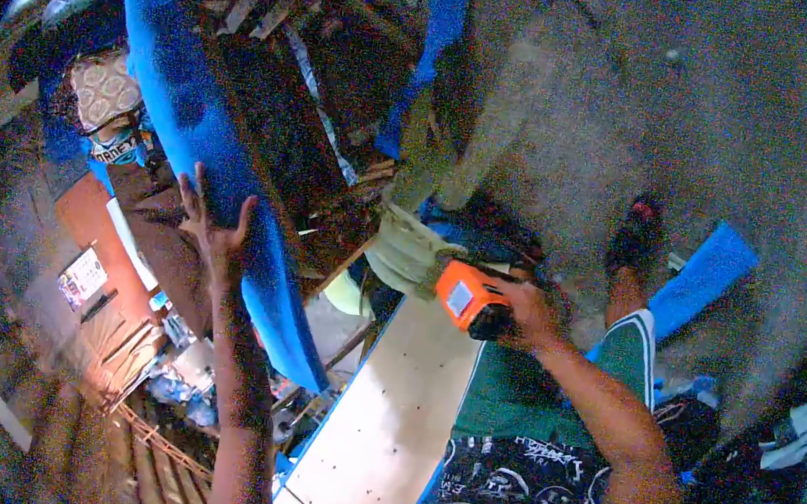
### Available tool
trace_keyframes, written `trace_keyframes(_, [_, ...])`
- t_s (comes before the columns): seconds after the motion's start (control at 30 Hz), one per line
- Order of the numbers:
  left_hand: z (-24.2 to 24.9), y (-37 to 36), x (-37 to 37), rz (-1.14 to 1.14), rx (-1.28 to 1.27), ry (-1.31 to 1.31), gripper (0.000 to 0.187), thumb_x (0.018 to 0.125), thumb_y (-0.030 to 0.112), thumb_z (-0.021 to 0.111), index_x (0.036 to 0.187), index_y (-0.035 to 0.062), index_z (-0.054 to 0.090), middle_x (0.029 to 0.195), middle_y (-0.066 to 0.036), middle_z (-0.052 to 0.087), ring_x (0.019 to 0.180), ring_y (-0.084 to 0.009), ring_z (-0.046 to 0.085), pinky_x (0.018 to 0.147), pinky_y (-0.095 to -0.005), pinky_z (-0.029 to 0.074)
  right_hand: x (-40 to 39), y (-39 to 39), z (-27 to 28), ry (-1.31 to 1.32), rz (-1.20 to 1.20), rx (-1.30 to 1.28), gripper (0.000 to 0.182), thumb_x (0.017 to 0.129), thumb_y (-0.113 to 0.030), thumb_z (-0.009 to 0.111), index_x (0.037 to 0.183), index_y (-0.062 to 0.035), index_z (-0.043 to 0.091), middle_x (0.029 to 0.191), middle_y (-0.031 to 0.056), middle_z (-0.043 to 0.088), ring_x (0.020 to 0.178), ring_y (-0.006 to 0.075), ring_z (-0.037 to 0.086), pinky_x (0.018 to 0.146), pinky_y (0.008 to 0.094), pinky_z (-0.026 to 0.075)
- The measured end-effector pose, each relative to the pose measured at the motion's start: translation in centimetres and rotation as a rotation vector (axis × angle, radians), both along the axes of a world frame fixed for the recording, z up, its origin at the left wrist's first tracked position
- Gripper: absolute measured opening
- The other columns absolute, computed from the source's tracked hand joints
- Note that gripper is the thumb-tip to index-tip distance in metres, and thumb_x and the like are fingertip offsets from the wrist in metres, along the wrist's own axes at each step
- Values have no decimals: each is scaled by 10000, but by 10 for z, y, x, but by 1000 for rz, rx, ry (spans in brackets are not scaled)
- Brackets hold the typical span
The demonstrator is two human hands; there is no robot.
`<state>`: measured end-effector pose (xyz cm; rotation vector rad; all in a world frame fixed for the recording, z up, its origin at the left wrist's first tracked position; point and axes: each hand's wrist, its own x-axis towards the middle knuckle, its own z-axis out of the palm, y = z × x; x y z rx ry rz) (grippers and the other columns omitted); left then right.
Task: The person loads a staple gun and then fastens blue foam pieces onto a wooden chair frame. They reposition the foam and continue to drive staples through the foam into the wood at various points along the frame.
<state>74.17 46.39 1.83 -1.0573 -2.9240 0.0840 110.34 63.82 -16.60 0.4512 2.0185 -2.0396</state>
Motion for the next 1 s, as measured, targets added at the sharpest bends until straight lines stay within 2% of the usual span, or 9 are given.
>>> trace_keyframes(0.1, [1, 16, 7, -48, -19, 89, 862, 724, 301, 747, 1459, 210, 304, 1507, -250, 157, 1374, -441, 193, 1110, -507, 204, -39, 17, 26, 122, 19, 21, 648, 608, -257, 733, 1228, -141, 583, 996, 154, 668, 909, 328, 648, 802, 397, 499])
trace_keyframes(0.17, [-7, 16, 23, -38, -40, 121, 865, 701, 269, 744, 1452, 226, 315, 1499, -256, 173, 1345, -479, 223, 1096, -536, 221, -61, 32, 46, 156, 52, -118, 643, 603, -284, 738, 1214, -147, 594, 948, 155, 673, 853, 339, 653, 757, 399, 510])
trace_keyframes(0.2, [-8, 21, 28, -6, -11, 114, 858, 685, 244, 739, 1441, 234, 334, 1493, -254, 184, 1327, -504, 227, 1091, -550, 219, -70, 33, 37, 224, 29, -69, 604, 600, -290, 741, 1165, -112, 626, 932, 142, 684, 793, 302, 671, 685, 349, 510])
trace_keyframes(0.3, [-2, 33, 52, 52, -23, 97, 856, 672, 230, 737, 1433, 234, 344, 1495, -248, 182, 1336, -501, 201, 1095, -552, 206, -114, 61, 64, 452, 99, 40, 516, 668, -266, 736, 1145, -97, 634, 901, 130, 683, 791, 250, 679, 689, 343, 508])
trace_keyframes(0.37, [-3, 35, 70, 37, 12, 96, 860, 666, 230, 733, 1432, 235, 342, 1500, -244, 172, 1349, -489, 174, 1095, -557, 192, -144, 77, 75, 548, 81, -102, 521, 668, -289, 755, 1141, -100, 640, 906, 122, 683, 805, 238, 682, 703, 338, 513])
trace_keyframes(0.57, [4, 52, 85, 89, -112, 93, 863, 661, 240, 744, 1429, 245, 349, 1504, -259, 148, 1353, -481, 179, 1108, -548, 175, -245, 133, 92, 668, 155, -169, 488, 617, -225, 792, 1065, -86, 658, 882, 107, 694, 748, 168, 671, 692, 305, 512])
trace_keyframes(0.77, [-1, 44, 72, 85, -111, 68, 845, 664, 192, 730, 1417, 215, 347, 1502, -256, 119, 1350, -506, 139, 1085, -596, 178, -298, 131, 58, 816, 279, -86, 441, 612, -162, 768, 1030, -82, 654, 861, 131, 688, 725, 212, 678, 675, 315, 507])
trace_keyframes(0.83, [-2, 41, 69, 87, -115, 68, 854, 659, 177, 731, 1417, 213, 339, 1501, -258, 114, 1349, -509, 138, 1084, -600, 180, -307, 124, 48, 821, 275, -28, 444, 582, -213, 799, 1000, -148, 663, 781, 125, 672, 706, 363, 624, 618, 373, 508])
trace_keyframes(1.0, [-1, 34, 60, 87, -136, 73, 867, 662, 151, 729, 1422, 213, 316, 1497, -267, 109, 1347, -517, 132, 1079, -609, 188, -317, 123, 44, 817, 269, -158, 399, 577, -194, 789, 947, -132, 654, 776, 114, 673, 696, 340, 636, 617, 369, 508])
